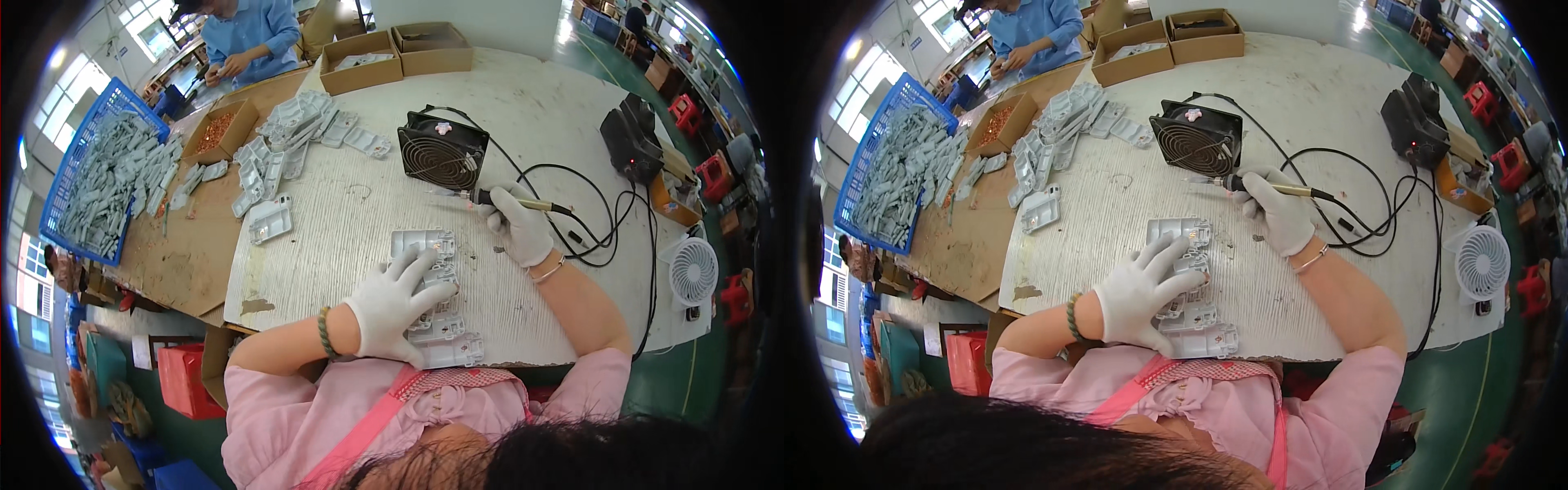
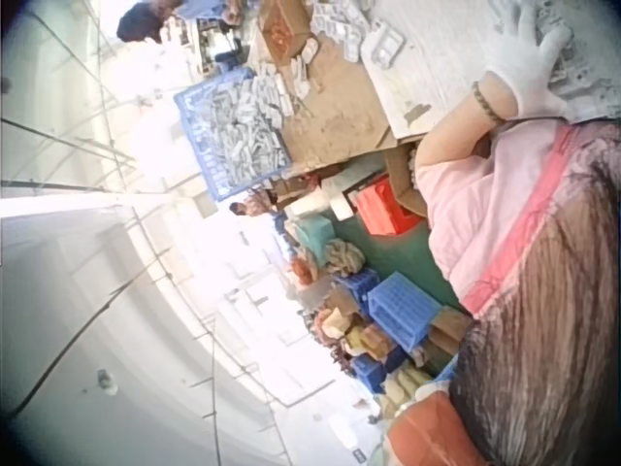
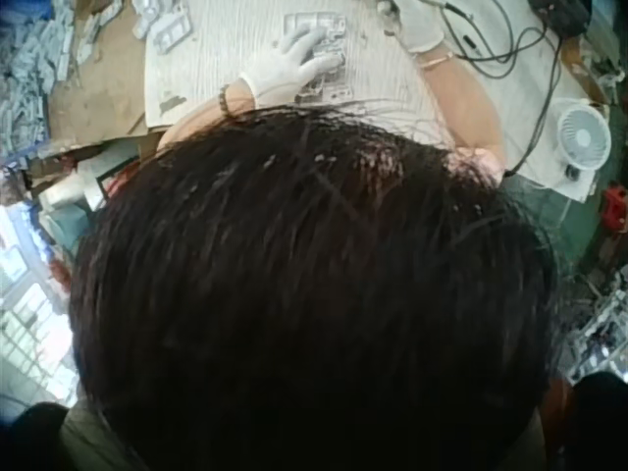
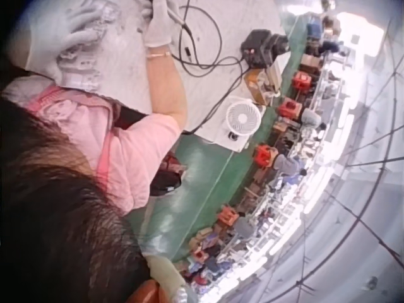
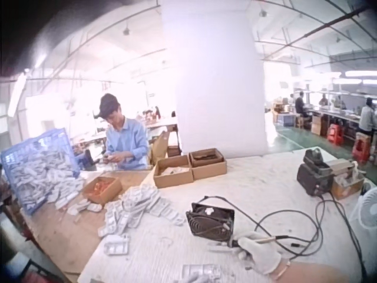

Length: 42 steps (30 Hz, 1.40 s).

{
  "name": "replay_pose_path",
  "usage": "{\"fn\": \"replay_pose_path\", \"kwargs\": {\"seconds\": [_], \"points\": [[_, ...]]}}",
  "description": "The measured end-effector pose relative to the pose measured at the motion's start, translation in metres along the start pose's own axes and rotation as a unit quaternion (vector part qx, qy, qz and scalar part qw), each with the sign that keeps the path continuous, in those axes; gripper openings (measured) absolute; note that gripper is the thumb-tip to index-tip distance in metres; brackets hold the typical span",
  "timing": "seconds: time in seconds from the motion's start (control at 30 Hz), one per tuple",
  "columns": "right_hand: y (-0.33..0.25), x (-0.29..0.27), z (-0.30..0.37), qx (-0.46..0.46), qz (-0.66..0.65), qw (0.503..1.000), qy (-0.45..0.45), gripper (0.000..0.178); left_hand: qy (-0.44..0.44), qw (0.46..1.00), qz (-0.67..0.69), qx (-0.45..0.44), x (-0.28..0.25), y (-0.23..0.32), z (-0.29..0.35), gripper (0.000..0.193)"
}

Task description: The person solders metal components inside plastic housings using a soldering iron, picking up and positioning each housing by hand.

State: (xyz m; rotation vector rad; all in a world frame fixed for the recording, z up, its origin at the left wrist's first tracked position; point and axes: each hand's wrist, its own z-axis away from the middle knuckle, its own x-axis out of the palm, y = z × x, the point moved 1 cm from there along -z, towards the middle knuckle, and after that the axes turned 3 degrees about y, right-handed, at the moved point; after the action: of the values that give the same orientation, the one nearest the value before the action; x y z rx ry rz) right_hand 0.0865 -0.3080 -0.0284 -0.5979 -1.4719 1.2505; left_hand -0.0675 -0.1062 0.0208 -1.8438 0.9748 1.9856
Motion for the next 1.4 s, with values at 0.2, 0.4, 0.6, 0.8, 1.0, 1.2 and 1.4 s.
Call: {"fn": "replay_pose_path", "kwargs": {"seconds": [0.2,0.4,0.6,0.8,1.0,1.2,1.4], "points": [[-0.002,0.008,0.005,0.005,0.024,1.000,0.012,0.018,0.061,0.994,-0.033,-0.090,0.014,0.016,-0.001,0.084],[0.005,-0.001,0.002,-0.011,0.017,1.000,0.000,0.015,0.051,0.992,0.037,-0.110,0.009,0.006,-0.004,0.074],[0.007,0.001,0.001,-0.008,-0.008,1.000,-0.020,0.012,0.083,0.982,0.017,-0.167,0.005,-0.009,0.021,0.068],[0.008,-0.001,0.000,-0.019,-0.007,1.000,-0.024,0.012,0.127,0.956,0.004,-0.263,0.002,-0.035,0.088,0.077],[0.009,0.000,-0.002,-0.018,-0.005,1.000,-0.022,0.013,0.180,0.852,0.005,-0.492,-0.007,-0.026,0.195,0.071],[0.013,-0.008,-0.008,-0.025,0.005,1.000,0.005,0.012,0.170,0.662,-0.078,-0.726,0.000,-0.019,0.286,0.064],[0.010,-0.001,-0.007,-0.009,-0.002,1.000,0.006,0.011,0.195,0.716,-0.135,-0.657,-0.013,-0.039,0.292,0.053]]}}
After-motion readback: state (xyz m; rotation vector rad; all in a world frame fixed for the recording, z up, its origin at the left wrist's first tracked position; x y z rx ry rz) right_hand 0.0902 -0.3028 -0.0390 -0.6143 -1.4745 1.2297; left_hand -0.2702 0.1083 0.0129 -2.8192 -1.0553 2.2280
